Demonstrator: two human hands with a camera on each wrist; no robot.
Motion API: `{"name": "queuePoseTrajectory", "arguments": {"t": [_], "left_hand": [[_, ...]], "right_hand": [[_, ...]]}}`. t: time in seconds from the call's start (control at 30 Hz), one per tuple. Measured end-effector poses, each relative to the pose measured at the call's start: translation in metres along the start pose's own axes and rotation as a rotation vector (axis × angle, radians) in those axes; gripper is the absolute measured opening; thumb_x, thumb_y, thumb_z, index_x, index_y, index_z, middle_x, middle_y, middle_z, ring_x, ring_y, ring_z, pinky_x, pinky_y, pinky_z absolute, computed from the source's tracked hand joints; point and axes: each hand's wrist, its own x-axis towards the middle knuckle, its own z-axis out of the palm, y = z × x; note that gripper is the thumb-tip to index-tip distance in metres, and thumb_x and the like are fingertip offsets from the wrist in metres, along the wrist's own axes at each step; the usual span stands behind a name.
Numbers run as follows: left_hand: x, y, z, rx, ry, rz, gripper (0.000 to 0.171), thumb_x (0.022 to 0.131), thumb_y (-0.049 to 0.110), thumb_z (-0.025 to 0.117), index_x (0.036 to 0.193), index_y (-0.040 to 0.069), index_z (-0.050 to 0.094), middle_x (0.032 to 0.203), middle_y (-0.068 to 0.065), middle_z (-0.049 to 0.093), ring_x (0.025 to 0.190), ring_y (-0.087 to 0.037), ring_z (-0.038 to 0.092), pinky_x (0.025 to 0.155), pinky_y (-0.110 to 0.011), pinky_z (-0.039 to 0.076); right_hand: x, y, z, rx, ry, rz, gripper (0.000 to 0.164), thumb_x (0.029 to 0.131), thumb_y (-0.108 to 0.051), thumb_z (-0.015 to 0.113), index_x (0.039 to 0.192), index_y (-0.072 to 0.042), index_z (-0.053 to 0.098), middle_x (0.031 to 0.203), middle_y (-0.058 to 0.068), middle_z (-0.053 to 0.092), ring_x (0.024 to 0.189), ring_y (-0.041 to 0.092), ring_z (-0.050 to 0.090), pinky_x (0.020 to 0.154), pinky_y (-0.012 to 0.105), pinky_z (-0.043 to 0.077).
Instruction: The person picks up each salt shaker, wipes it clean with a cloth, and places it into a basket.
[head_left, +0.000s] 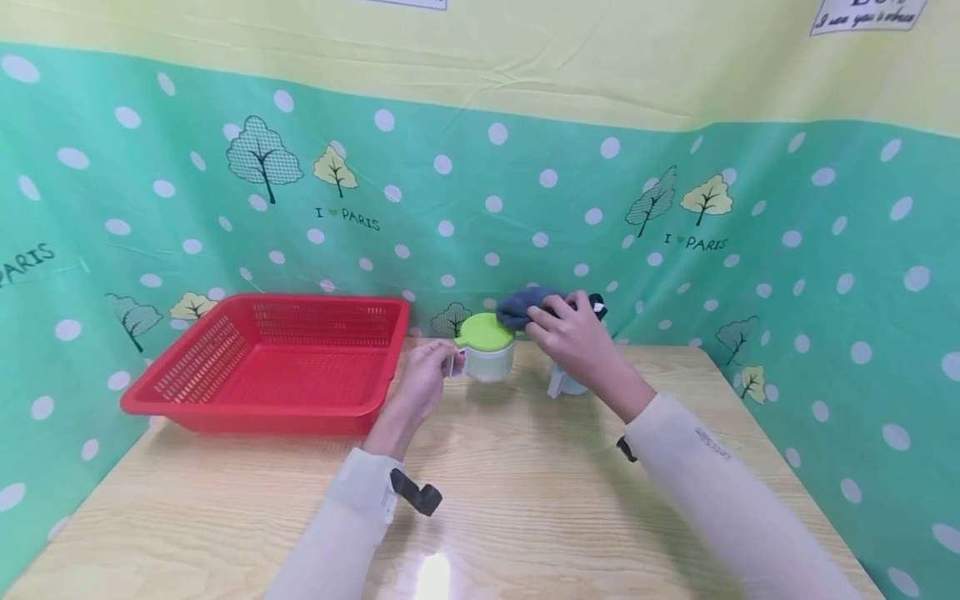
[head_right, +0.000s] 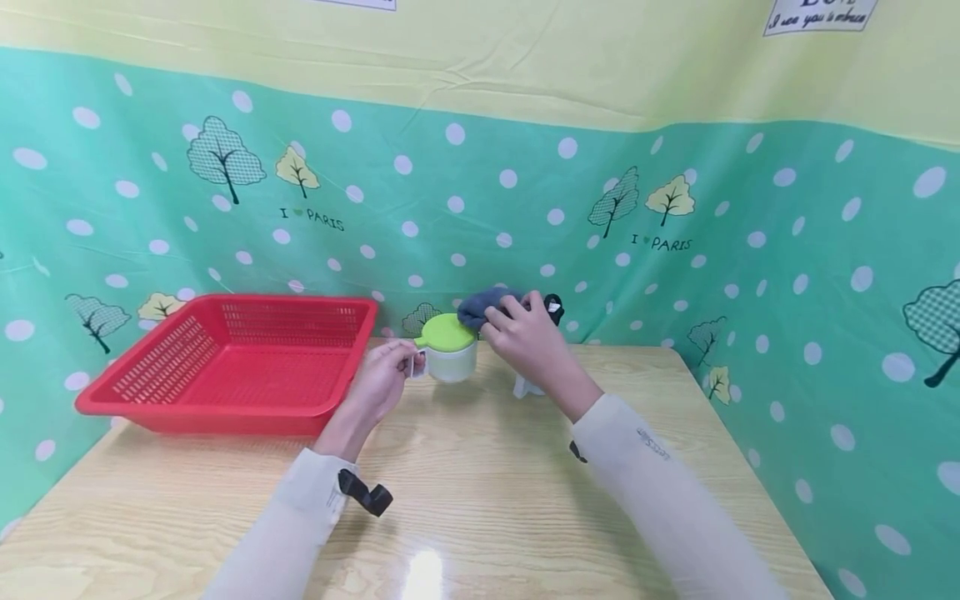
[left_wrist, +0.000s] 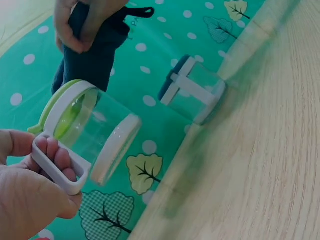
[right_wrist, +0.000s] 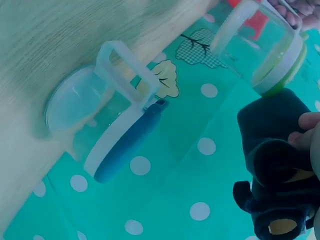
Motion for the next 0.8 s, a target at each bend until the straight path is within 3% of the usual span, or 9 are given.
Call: {"name": "queuePoseTrajectory", "arguments": {"t": [0.3, 0.57, 0.8], "left_hand": [[-0.001, 0.001, 0.000, 0.019, 0.012, -0.004, 0.023, 0.098, -0.004, 0.046, 0.080, 0.002, 0.060, 0.088, -0.005, 0.055, 0.086, -0.019, 0.053, 0.088, -0.031, 0.045], [-0.002, 0.003, 0.001, 0.105, -0.030, 0.007, 0.021, 0.098, -0.004, 0.047, 0.081, -0.001, 0.059, 0.085, -0.006, 0.055, 0.085, -0.019, 0.054, 0.086, -0.031, 0.045], [-0.003, 0.001, 0.005, 0.139, -0.089, 0.012, 0.023, 0.099, -0.004, 0.047, 0.081, 0.003, 0.060, 0.086, -0.004, 0.057, 0.085, -0.016, 0.057, 0.086, -0.032, 0.047]], "right_hand": [[-0.010, -0.011, -0.006, -0.032, -0.006, -0.052, 0.007, 0.090, -0.001, 0.072, 0.092, -0.007, 0.071, 0.111, 0.008, 0.075, 0.100, 0.032, 0.064, 0.075, 0.049, 0.050], [-0.011, -0.018, -0.009, -0.043, 0.011, -0.082, 0.018, 0.099, -0.002, 0.054, 0.089, -0.007, 0.069, 0.108, 0.008, 0.075, 0.098, 0.031, 0.063, 0.076, 0.047, 0.049], [0.000, -0.017, -0.004, -0.057, -0.070, -0.056, 0.006, 0.092, -0.004, 0.071, 0.093, -0.009, 0.073, 0.110, 0.006, 0.075, 0.101, 0.031, 0.063, 0.079, 0.048, 0.050]]}}
